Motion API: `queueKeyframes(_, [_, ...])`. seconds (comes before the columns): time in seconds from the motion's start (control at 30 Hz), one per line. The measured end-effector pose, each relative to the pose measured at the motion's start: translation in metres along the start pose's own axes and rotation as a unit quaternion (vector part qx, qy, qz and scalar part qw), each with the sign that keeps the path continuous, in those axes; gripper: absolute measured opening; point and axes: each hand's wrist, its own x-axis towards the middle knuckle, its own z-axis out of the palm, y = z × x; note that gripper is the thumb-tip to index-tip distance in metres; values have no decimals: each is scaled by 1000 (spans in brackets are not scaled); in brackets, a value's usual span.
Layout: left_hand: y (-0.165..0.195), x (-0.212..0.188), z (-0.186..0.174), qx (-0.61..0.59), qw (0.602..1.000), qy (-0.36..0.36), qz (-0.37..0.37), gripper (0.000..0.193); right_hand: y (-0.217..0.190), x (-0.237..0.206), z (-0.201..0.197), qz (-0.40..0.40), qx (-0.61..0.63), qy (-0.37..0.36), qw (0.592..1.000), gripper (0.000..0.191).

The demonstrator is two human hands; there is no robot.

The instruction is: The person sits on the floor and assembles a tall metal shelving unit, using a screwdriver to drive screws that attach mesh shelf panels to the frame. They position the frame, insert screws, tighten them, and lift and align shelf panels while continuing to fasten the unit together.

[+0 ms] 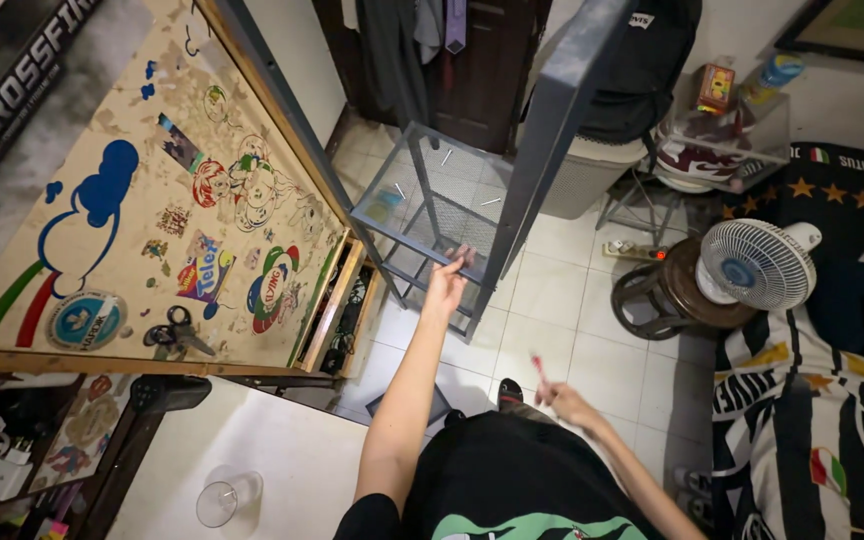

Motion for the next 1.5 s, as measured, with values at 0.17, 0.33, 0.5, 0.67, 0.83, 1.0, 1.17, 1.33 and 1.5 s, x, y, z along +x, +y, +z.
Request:
queueKeyframes(0.17, [2,-1,2,1,1000,-12,-9,49,-31,25,-38,19,170,17,985,46])
queueKeyframes(0.33, [3,-4,3,2,1000,-11,-6,50,-69,49,-49,-73,200,58,975,24])
queueKeyframes(0.5, [4,-4,4,5,1000,-11,-11,52,-106,61,-46,-112,241,56,962,27])
queueKeyframes(0.67, [2,-2,3,12,1000,-1,-5,52,-135,67,-45,-116,255,89,956,29])
queueKeyframes(0.83, [1,0,1,18,1000,4,-7,49,-150,80,-44,-144,294,125,936,32])
queueKeyframes(1.0, [1,1,1,20,1000,10,-6,46,-158,87,-43,-154,320,113,928,35])
queueKeyframes(1.17, [0,1,1,21,1000,9,-6,47,-160,87,-41,-159,338,113,921,36])
queueKeyframes(1.33, [1,1,1,22,1000,7,-4,46,-161,87,-40,-153,335,118,922,35])
queueKeyframes(1.5, [2,0,0,22,1000,8,-4,45,-159,88,-40,-154,336,110,922,36])
